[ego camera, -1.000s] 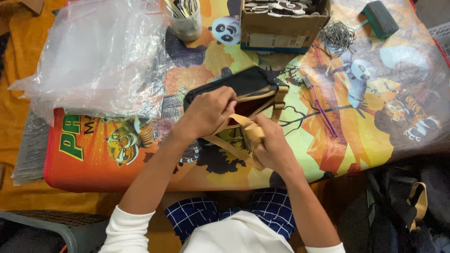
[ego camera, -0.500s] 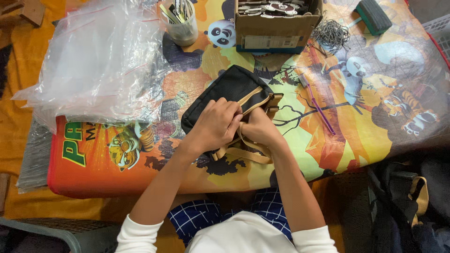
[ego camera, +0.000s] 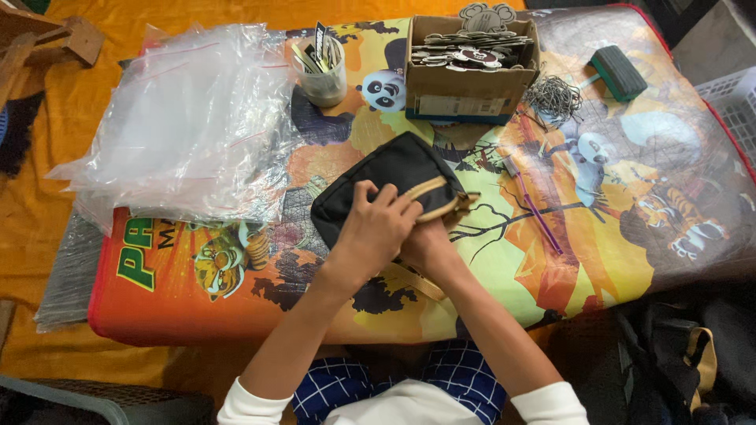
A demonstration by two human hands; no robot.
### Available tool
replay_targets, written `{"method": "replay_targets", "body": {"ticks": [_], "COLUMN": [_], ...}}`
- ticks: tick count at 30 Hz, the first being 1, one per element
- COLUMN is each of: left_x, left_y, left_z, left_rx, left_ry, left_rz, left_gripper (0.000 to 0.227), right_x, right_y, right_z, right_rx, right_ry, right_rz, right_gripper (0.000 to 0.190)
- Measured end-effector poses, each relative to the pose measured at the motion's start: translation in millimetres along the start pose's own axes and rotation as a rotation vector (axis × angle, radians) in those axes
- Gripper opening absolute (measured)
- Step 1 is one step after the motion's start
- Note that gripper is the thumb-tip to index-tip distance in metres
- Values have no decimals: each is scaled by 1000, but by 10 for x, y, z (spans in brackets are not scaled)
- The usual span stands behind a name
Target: The person attaches keychain charms to a black pouch using a purple tool and hands, then places the finished pouch into a clear plastic bag.
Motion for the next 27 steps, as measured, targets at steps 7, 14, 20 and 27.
{"method": "replay_targets", "body": {"ticks": [7,14,20,27], "left_x": [103,153,212,142], "left_y": [177,503,575,561], "left_z": [-107,-33,115,201], "left_rx": [12,-174,-264,-328], "left_ry": [19,28,21,36], "left_rz": [-27,75,-101,-150], "left_gripper": [16,70,26,15], "right_x": [48,-158,-64,12], "right_y": [-80,-582,-516,-66], "right_z": [-75,222,162,-279], "right_rx": [30,-9,40,25], "right_ry": [315,660,925,862], "right_rz": [48,32,45,-108], "right_gripper": [46,45,46,72]}}
Point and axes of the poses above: each hand's wrist, its own y-axis away from the middle knuckle, its own x-axis out of the palm, z = x × y, the point moved 7 cm from there along -y, towards the middle knuckle, and after that the axes turned 1 degree about z, right-handed, at the moved point
